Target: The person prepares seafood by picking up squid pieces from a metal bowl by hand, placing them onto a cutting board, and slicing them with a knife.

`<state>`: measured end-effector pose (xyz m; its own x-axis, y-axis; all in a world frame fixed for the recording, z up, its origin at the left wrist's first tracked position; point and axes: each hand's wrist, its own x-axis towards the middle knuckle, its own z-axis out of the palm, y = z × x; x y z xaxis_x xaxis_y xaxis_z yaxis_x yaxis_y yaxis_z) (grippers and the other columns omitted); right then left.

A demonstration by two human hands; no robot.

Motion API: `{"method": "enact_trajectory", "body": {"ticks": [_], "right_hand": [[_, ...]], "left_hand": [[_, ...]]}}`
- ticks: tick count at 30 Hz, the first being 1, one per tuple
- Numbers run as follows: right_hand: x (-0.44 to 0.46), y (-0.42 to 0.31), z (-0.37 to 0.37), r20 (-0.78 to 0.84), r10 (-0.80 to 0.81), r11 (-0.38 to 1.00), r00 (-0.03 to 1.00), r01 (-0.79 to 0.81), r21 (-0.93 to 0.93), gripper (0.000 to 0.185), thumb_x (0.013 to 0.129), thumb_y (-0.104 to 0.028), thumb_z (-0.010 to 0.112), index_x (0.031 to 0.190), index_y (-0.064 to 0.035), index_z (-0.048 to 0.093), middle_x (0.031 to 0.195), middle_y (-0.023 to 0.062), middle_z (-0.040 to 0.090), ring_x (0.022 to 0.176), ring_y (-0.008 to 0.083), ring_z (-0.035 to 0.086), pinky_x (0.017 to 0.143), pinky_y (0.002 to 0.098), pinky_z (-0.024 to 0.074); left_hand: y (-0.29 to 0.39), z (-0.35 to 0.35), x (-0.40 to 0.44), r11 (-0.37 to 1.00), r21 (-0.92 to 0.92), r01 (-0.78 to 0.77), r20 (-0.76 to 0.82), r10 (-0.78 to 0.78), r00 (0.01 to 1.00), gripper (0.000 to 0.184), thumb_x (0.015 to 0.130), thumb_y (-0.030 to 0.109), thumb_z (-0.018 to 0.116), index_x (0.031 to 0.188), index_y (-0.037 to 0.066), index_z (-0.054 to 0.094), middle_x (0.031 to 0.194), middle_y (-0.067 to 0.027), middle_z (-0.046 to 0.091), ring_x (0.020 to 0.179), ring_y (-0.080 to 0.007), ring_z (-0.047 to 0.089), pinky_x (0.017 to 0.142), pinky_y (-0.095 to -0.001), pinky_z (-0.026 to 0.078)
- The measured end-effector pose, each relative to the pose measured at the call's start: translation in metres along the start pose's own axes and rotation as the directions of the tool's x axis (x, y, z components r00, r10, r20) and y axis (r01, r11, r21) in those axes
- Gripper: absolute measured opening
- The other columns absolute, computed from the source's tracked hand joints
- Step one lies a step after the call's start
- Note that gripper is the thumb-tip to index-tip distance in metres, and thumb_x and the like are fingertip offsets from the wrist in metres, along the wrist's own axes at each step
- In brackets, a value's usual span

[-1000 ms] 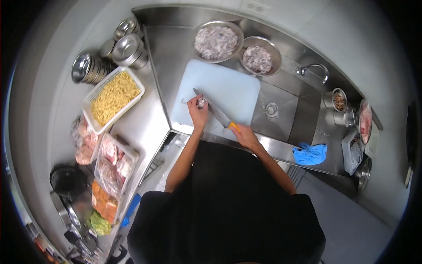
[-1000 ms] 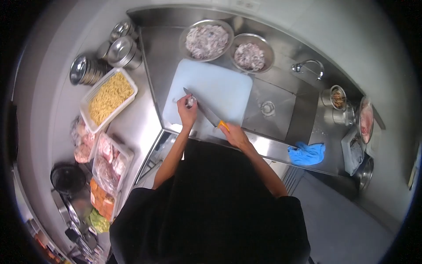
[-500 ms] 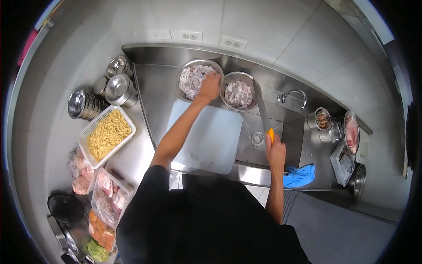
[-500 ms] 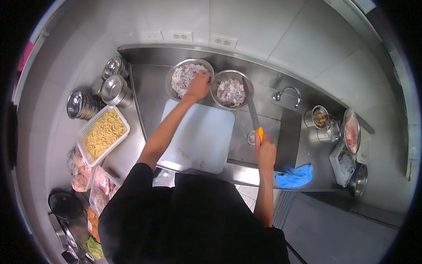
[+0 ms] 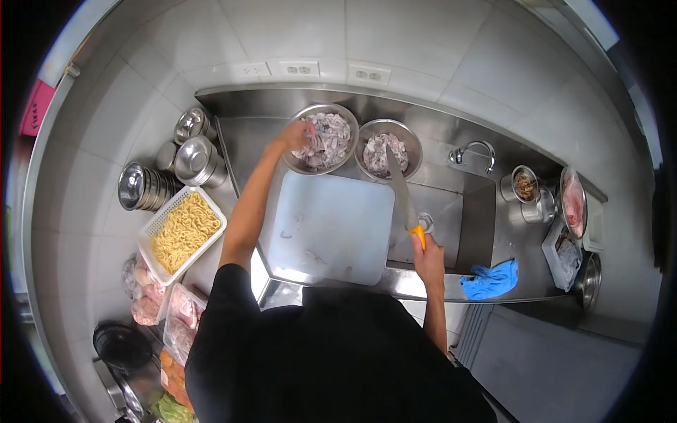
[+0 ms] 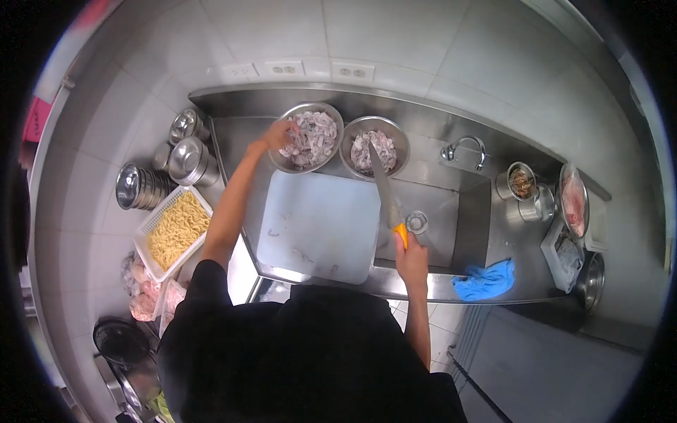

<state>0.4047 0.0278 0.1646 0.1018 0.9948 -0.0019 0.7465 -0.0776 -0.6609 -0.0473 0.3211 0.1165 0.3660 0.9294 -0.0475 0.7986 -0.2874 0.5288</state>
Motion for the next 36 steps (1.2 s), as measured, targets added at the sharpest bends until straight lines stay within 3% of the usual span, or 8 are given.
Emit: {"method": "enact_trajectory", "body": {"ticks": [10, 15, 19, 22, 25, 28, 31, 36], "right_hand": [[-0.003, -0.001, -0.010, 0.010, 0.011, 1.000, 1.000, -0.011, -0.004, 0.041, 0.103, -0.039, 0.060, 0.096, 0.0018, 0.063, 0.077, 0.0298, 0.066, 0.075, 0.0513, 0.066, 0.064, 0.0557, 0.0499], [-0.015, -0.007, -0.016, 0.003, -0.030, 0.999, 1.000, 0.030, 0.037, 0.038, 0.102, -0.036, 0.062, 0.098, 0.0017, 0.064, 0.077, 0.0300, 0.067, 0.075, 0.0514, 0.066, 0.064, 0.0557, 0.0503], [-0.029, -0.013, -0.026, 0.039, -0.073, 0.996, 0.997, 0.071, 0.047, 0.036, 0.101, -0.034, 0.063, 0.095, 0.0016, 0.064, 0.075, 0.0297, 0.066, 0.075, 0.0512, 0.065, 0.063, 0.0550, 0.0498], [-0.045, -0.016, -0.028, 0.115, -0.081, 0.997, 0.990, 0.080, 0.013, 0.036, 0.101, -0.034, 0.064, 0.095, 0.0015, 0.062, 0.075, 0.0296, 0.065, 0.074, 0.0511, 0.065, 0.063, 0.0559, 0.0498], [-0.061, -0.016, -0.015, 0.183, -0.140, 0.984, 0.973, 0.157, -0.083, 0.035, 0.101, -0.034, 0.064, 0.099, 0.0004, 0.060, 0.080, 0.0293, 0.067, 0.076, 0.0510, 0.066, 0.065, 0.0584, 0.0513], [-0.076, 0.003, 0.025, 0.353, -0.095, 0.972, 0.931, 0.163, -0.169, 0.031, 0.101, -0.032, 0.062, 0.103, -0.0013, 0.058, 0.080, 0.0283, 0.069, 0.076, 0.0511, 0.067, 0.068, 0.0597, 0.0528], [-0.082, -0.010, 0.036, 0.444, -0.051, 0.963, 0.894, 0.163, -0.216, 0.030, 0.102, -0.030, 0.060, 0.105, 0.0001, 0.055, 0.082, 0.0287, 0.069, 0.078, 0.0502, 0.068, 0.070, 0.0602, 0.0541], [-0.085, -0.018, 0.074, 0.482, -0.092, 0.955, 0.872, 0.214, -0.205, 0.032, 0.103, -0.028, 0.057, 0.107, 0.0028, 0.052, 0.085, 0.0290, 0.070, 0.079, 0.0495, 0.069, 0.072, 0.0594, 0.0555]], "left_hand": [[0.106, -0.125, 0.002, 0.992, -0.118, -0.041, -0.104, 0.028, 0.994, 0.035, 0.084, 0.014, 0.076, 0.117, 0.011, 0.064, 0.104, -0.0143, 0.068, 0.100, -0.0294, 0.065, 0.089, -0.0424, 0.053], [0.158, -0.136, -0.023, 0.900, -0.421, -0.115, -0.023, 0.116, 0.993, 0.023, 0.095, 0.005, 0.068, 0.118, 0.006, 0.063, 0.107, -0.0042, 0.067, 0.096, -0.0121, 0.062, 0.083, -0.0291, 0.052], [0.169, -0.085, -0.071, 0.725, -0.683, -0.088, 0.030, 0.148, 0.988, 0.020, 0.099, 0.002, 0.065, 0.119, 0.005, 0.063, 0.108, -0.0011, 0.066, 0.097, -0.0084, 0.062, 0.082, -0.0250, 0.051], [0.142, 0.003, -0.121, 0.716, -0.699, -0.007, 0.061, 0.069, 0.996, 0.023, 0.094, 0.000, 0.067, 0.117, 0.004, 0.064, 0.108, -0.0016, 0.067, 0.096, -0.0096, 0.062, 0.082, -0.0265, 0.053], [0.115, 0.106, -0.184, 0.852, -0.518, -0.072, -0.110, 0.017, 0.994, 0.029, 0.086, -0.006, 0.068, 0.113, 0.004, 0.067, 0.106, -0.0062, 0.069, 0.093, -0.0170, 0.066, 0.081, -0.0290, 0.053], [0.067, 0.207, -0.251, 0.873, -0.453, 0.182, -0.368, -0.369, 0.853, 0.033, 0.085, -0.003, 0.067, 0.118, 0.005, 0.067, 0.111, -0.0122, 0.068, 0.093, -0.0242, 0.068, 0.078, -0.0363, 0.057], [0.079, 0.206, -0.279, 0.829, -0.417, 0.374, -0.455, -0.546, 0.704, 0.033, 0.087, 0.001, 0.068, 0.119, 0.006, 0.068, 0.113, -0.0146, 0.067, 0.101, -0.0310, 0.066, 0.089, -0.0402, 0.055], [0.132, 0.196, -0.266, 0.969, -0.149, 0.198, -0.623, -0.248, 0.742, 0.026, 0.087, 0.005, 0.071, 0.113, 0.005, 0.070, 0.112, -0.0136, 0.065, 0.108, -0.0338, 0.061, 0.098, -0.0442, 0.048]]}}
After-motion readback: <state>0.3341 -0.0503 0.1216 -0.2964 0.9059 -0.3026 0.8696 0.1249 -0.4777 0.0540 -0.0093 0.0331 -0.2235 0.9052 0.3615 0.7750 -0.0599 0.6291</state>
